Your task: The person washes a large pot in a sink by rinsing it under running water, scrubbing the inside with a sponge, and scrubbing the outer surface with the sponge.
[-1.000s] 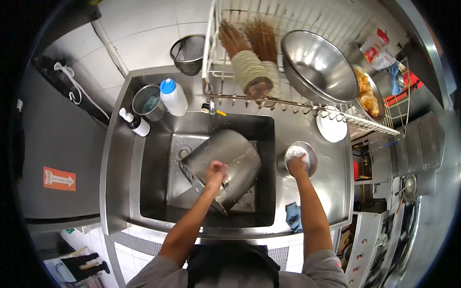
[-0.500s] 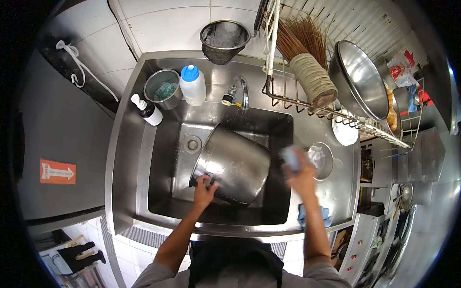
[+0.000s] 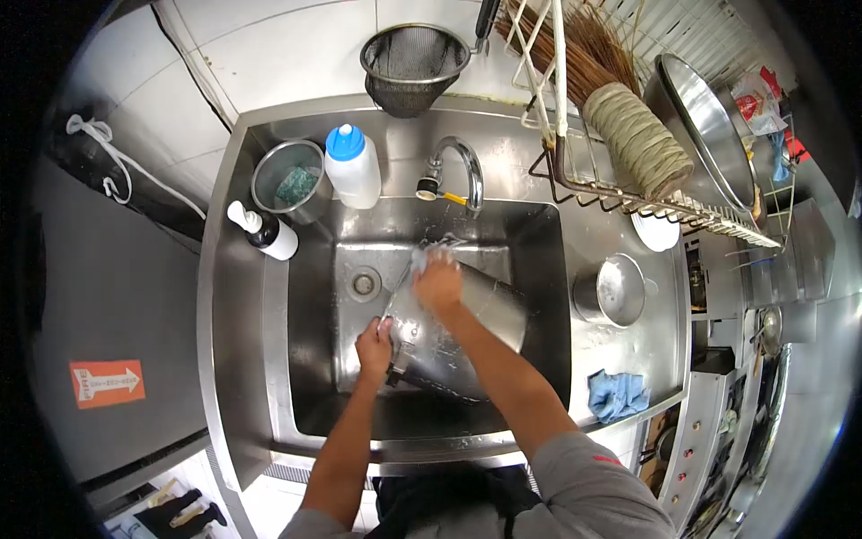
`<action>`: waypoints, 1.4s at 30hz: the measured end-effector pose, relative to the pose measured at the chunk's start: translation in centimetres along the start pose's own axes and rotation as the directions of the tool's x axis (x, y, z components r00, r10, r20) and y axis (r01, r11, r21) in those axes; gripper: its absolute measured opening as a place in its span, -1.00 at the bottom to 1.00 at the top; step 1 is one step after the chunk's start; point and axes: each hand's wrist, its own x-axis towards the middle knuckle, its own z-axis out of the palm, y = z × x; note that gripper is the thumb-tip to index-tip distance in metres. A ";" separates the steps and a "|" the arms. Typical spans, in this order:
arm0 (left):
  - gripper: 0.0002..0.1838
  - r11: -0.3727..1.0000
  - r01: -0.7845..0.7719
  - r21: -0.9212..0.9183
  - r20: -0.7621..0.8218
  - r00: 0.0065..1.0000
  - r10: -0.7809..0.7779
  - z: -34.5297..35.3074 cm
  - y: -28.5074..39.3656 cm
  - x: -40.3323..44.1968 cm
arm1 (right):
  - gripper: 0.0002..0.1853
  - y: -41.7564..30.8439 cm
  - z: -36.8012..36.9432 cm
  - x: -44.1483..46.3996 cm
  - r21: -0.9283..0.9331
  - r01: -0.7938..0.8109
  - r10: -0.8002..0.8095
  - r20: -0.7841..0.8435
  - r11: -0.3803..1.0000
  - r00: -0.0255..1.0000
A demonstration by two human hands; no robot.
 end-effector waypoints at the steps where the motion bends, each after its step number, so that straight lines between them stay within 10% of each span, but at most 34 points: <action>1: -0.64 1.000 0.009 -0.021 -0.031 0.999 -0.009 0.4 0.0 -0.1 | -0.29 -0.4 0.1 -1.8 -0.083 0.082 -0.086 -0.047 0.993 0.995; 2: -0.66 0.995 0.027 -0.100 0.017 1.000 -0.025 0.6 -0.7 -0.4 | -0.29 -2.4 -2.1 -5.4 -0.310 0.191 -0.208 -0.020 0.931 0.978; 6: -0.71 0.985 -0.030 -0.171 0.000 1.000 0.030 0.9 -2.6 -2.4 | -0.31 -1.3 -0.7 -7.6 -0.203 0.553 -0.531 0.157 0.808 0.833; 8: -0.71 0.968 -0.016 -0.252 0.013 1.000 0.019 1.2 -3.2 -3.0 | -0.34 -2.3 -1.1 -2.0 -0.072 0.211 -0.216 -0.078 0.975 0.973; 11: -0.72 0.912 0.069 -0.404 0.069 0.997 -0.045 1.9 -3.9 -5.7 | -0.39 -2.4 -2.1 2.5 0.176 -0.142 0.108 0.190 0.974 0.976; 17: -0.71 0.730 0.145 -0.668 0.218 0.976 0.006 1.0 -1.6 -2.4 | -0.44 3.0 -5.2 -12.0 -0.166 0.521 -0.541 -0.114 0.837 0.833; 19: -0.68 0.873 0.086 -0.481 0.173 0.985 -0.001 0.9 1.1 0.2 | -0.46 12.8 -2.8 -10.1 -0.320 0.064 -0.181 -0.352 0.945 0.918; 21: -0.68 0.912 0.066 -0.405 0.176 0.984 0.007 1.0 1.8 1.4 | -0.45 14.2 -7.3 -6.8 0.170 -0.313 0.346 -0.225 0.935 0.911; 22: -0.68 0.946 0.033 -0.323 0.175 0.984 0.025 0.9 1.9 1.8 | -0.45 13.9 -6.0 -7.2 0.174 -0.316 0.351 -0.228 0.933 0.908; 24: -0.68 0.935 0.043 -0.351 0.170 0.985 0.019 1.3 1.7 2.3 | -0.43 11.0 -1.5 -7.5 -0.128 -0.095 0.040 -0.376 0.987 0.926; 27: -0.69 0.948 0.009 -0.318 0.133 0.991 0.035 0.4 2.3 0.6 | -0.44 3.7 -0.3 -10.2 -0.073 0.343 -0.330 -0.510 0.937 0.794; 29: -0.70 0.968 -0.043 -0.248 0.100 0.993 0.069 -0.1 2.2 -1.2 | -0.37 2.8 -2.3 -11.5 -0.126 0.534 -0.547 -0.241 0.836 0.801; 31: -0.71 0.974 -0.073 -0.215 -0.003 0.997 0.075 0.3 1.4 -3.6 | -0.30 9.2 -1.7 -7.5 -0.281 0.001 -0.093 -0.314 0.960 0.945; 33: -0.70 0.978 -0.023 -0.205 -0.007 1.000 0.022 0.8 0.5 -6.2 | -0.26 12.3 -10.2 -2.2 0.060 -0.594 0.561 0.267 0.802 0.784; 36: -0.69 0.971 -0.037 -0.235 -0.064 0.998 0.023 1.3 -0.2 -6.9 | -0.26 13.3 -5.4 -3.3 -0.240 -0.321 0.317 -0.057 0.916 0.947; 38: -0.68 0.960 -0.064 -0.273 -0.097 0.995 0.039 1.8 0.4 -7.3 | -0.37 9.1 0.9 -7.5 -0.369 0.078 -0.178 -0.247 0.926 0.952; 39: -0.69 0.943 0.015 -0.333 0.017 1.000 -0.010 1.4 0.9 -6.9 | -0.42 4.9 -0.4 -9.2 -0.014 0.389 -0.385 -0.185 0.921 0.904; 42: -0.69 0.916 0.048 -0.399 0.067 0.997 -0.023 1.5 0.9 -6.1 | -0.51 -0.8 -0.1 -6.2 -0.064 0.400 -0.405 -0.100 0.914 0.909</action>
